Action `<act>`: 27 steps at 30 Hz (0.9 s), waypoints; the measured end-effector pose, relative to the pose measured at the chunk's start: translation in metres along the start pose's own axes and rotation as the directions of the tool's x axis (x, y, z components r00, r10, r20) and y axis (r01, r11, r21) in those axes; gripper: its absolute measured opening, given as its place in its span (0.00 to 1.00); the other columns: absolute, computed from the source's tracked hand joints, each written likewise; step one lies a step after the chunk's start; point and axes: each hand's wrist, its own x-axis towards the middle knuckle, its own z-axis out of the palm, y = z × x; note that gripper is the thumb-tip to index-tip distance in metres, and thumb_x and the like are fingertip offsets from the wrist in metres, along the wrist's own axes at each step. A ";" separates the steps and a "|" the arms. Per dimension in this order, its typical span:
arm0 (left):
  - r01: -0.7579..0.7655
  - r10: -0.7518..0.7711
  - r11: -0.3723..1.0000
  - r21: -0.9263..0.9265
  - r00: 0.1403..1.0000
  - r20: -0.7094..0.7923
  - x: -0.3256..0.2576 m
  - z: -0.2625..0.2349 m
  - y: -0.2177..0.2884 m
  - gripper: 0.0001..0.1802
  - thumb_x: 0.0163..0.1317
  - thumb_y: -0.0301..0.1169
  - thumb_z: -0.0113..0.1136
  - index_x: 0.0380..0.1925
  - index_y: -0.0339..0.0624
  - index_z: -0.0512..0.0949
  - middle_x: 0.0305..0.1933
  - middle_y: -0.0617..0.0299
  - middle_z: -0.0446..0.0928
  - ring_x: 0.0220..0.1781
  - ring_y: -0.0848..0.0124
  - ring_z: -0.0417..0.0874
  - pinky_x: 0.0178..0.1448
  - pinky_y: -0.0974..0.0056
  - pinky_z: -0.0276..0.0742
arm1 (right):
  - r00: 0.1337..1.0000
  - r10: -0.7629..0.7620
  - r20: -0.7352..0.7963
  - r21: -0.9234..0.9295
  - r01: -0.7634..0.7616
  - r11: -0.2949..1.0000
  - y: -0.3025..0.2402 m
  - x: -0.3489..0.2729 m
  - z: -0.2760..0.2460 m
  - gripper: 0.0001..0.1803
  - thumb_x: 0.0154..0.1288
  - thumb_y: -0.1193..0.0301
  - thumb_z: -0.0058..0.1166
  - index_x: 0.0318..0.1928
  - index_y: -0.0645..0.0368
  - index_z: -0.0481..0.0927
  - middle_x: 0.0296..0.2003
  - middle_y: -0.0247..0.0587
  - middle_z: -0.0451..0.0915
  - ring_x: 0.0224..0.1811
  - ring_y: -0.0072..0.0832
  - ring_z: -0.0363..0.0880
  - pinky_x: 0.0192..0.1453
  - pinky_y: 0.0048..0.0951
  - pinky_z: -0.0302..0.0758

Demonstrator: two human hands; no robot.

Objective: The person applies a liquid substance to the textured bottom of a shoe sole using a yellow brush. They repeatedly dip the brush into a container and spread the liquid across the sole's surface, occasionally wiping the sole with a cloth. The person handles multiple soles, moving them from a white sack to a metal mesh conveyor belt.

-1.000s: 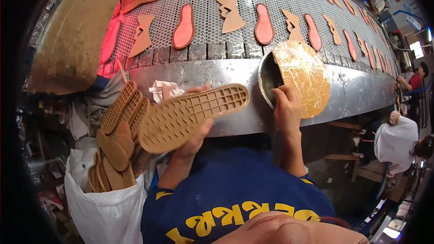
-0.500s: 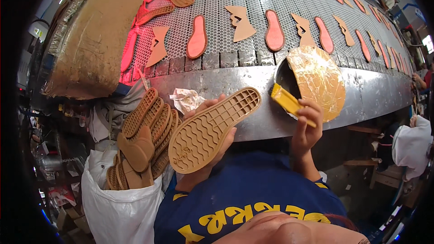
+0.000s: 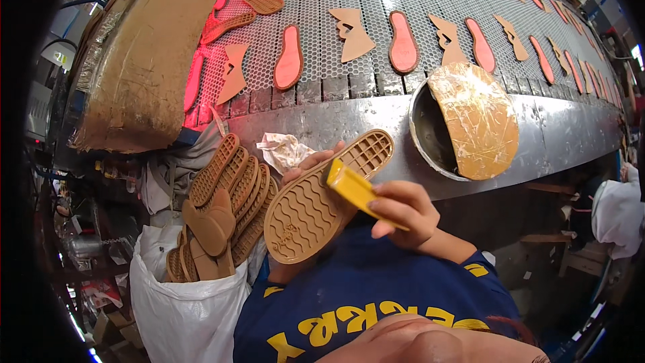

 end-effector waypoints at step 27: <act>0.032 0.082 -0.127 0.991 0.996 -0.022 -0.007 0.007 -0.009 0.36 0.56 0.41 0.58 0.66 0.61 0.59 0.69 0.66 0.58 0.70 0.76 0.55 0.72 0.62 0.40 | 0.969 0.096 -0.227 -0.269 -0.157 0.950 0.000 0.007 -0.027 0.17 0.51 0.68 0.67 0.39 0.65 0.79 0.35 0.46 0.76 0.33 0.35 0.78 0.35 0.28 0.77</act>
